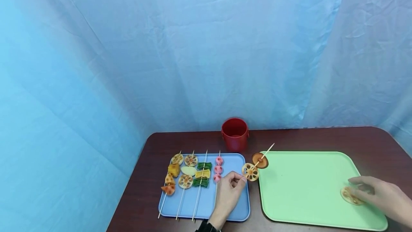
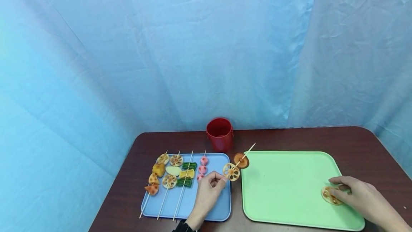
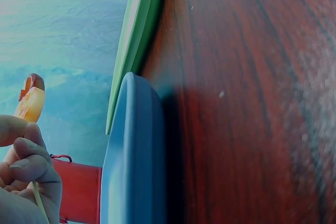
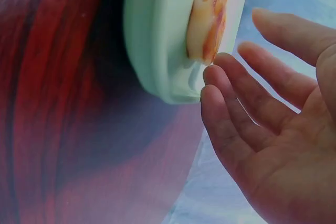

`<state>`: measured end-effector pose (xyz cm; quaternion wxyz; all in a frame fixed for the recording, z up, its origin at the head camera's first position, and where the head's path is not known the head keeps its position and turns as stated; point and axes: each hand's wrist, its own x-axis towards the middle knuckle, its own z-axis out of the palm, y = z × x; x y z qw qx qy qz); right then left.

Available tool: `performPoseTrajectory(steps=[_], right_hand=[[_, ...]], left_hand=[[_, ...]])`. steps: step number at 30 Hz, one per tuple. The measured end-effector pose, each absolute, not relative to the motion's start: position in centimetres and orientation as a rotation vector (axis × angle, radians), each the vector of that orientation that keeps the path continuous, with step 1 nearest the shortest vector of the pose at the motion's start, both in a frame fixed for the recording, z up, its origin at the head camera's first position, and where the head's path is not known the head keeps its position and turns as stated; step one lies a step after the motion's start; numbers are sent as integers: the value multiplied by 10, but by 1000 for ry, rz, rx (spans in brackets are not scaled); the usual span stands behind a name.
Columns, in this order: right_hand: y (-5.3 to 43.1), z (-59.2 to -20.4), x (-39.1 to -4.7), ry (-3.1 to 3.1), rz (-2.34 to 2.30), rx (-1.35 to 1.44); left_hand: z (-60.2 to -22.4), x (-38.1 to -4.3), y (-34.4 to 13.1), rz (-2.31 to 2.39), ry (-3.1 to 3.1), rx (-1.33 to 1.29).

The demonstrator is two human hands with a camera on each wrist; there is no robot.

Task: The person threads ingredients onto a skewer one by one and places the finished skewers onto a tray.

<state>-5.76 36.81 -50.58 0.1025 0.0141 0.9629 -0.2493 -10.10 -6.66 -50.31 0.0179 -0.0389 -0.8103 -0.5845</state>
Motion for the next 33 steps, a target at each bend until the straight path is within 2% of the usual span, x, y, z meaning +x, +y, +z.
performPoseTrajectory(steps=[9, 33], right_hand=[[369, -518, -50, 3112, -634, -149], [359, -508, -65, 2914, -705, -152]], left_hand=[[-503, -100, -67, -1827, -2525, -113], [-499, -100, -68, -1866, -2524, -127]])
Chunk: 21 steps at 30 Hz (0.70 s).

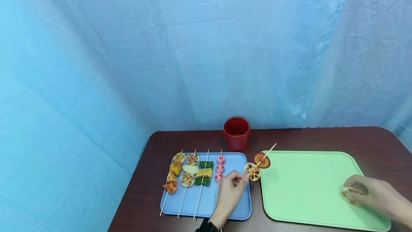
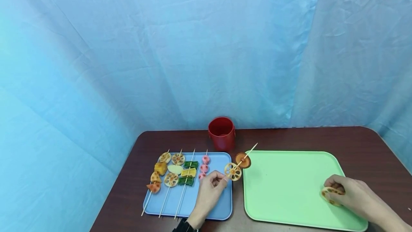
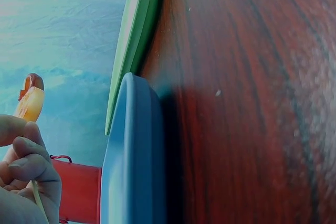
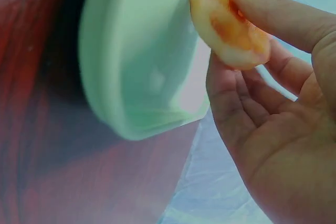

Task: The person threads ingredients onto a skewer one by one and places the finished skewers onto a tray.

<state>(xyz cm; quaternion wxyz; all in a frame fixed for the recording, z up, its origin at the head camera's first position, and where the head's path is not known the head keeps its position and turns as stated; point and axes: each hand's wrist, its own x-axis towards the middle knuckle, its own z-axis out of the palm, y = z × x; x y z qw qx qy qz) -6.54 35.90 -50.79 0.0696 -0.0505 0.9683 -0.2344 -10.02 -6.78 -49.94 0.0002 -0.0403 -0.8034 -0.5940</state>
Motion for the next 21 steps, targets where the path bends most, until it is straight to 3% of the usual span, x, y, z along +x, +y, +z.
performPoseTrajectory(steps=[21], right_hand=[[314, -476, -91, 2869, -1050, -12]], left_hand=[[-503, -99, -64, -1854, -2487, -168]])
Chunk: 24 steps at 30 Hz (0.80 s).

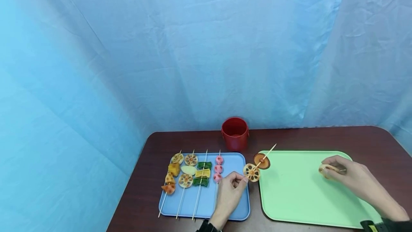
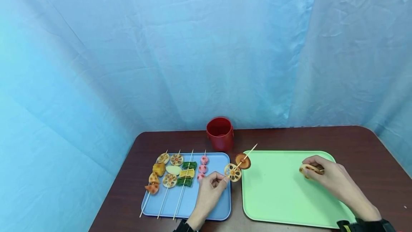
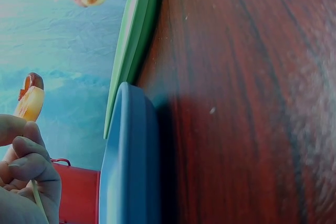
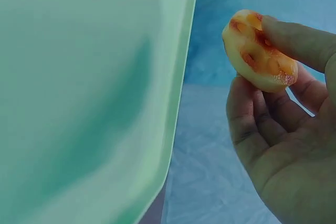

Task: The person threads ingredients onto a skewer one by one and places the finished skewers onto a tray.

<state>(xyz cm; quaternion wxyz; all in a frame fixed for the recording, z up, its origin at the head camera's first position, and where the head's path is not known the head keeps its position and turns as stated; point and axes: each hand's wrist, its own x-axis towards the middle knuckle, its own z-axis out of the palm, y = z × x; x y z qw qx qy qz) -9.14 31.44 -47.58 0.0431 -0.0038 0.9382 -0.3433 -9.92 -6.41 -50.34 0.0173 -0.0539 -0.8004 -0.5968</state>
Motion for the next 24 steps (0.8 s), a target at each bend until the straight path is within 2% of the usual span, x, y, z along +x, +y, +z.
performPoseTrajectory(steps=[10, 24], right_hand=[[292, -471, -101, 2976, -1193, -18], [276, -460, -121, 2639, -1568, 200]], left_hand=[[-504, -98, -64, -1882, -2495, -171], [-502, -98, -60, -1971, -2493, -220]])
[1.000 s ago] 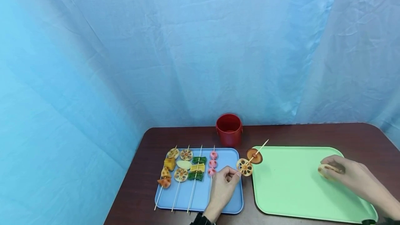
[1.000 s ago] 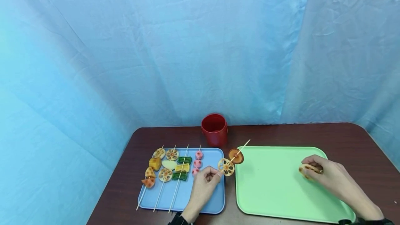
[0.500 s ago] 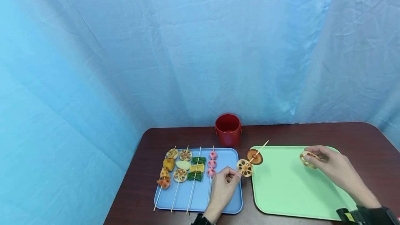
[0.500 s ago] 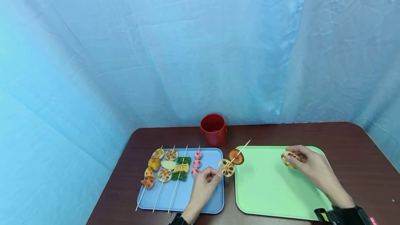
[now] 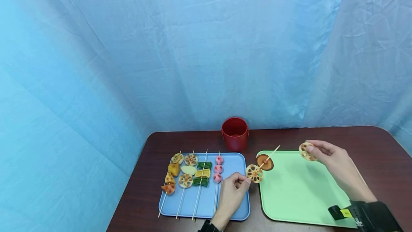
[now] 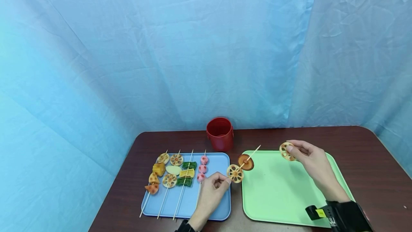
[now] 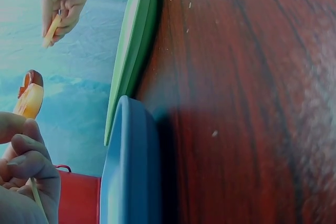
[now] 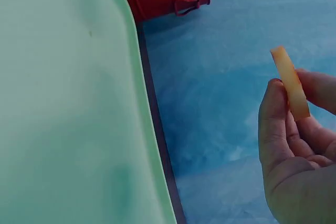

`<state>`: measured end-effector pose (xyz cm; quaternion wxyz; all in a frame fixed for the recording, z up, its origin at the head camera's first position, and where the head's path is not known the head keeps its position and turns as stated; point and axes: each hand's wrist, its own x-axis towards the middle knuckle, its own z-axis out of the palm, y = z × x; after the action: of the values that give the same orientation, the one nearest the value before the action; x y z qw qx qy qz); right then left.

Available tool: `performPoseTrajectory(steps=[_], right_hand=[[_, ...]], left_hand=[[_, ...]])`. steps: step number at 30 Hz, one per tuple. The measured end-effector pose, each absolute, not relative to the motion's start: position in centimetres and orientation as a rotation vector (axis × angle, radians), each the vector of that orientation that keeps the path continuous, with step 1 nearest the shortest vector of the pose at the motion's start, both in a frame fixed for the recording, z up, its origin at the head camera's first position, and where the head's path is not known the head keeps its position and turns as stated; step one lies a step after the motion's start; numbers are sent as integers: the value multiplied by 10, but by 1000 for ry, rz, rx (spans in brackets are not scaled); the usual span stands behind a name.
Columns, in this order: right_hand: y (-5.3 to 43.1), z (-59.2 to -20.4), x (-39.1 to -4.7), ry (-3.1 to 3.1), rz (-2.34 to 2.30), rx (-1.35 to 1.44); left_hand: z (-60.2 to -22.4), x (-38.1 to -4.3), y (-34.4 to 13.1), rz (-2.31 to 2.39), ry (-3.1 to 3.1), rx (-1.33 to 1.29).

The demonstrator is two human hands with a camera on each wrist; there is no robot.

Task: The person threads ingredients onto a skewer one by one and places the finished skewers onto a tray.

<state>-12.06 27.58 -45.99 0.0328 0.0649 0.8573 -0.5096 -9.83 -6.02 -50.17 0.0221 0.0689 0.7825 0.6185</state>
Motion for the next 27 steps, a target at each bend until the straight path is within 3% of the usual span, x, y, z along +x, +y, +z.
performPoseTrajectory(steps=[12, 27], right_hand=[[250, -463, -134, 2192, -2233, 124], [236, -460, -137, 2332, -2073, 83]], left_hand=[[-504, -93, -56, 1905, 2400, 284], [-505, -93, -55, 1862, 2424, 308]])
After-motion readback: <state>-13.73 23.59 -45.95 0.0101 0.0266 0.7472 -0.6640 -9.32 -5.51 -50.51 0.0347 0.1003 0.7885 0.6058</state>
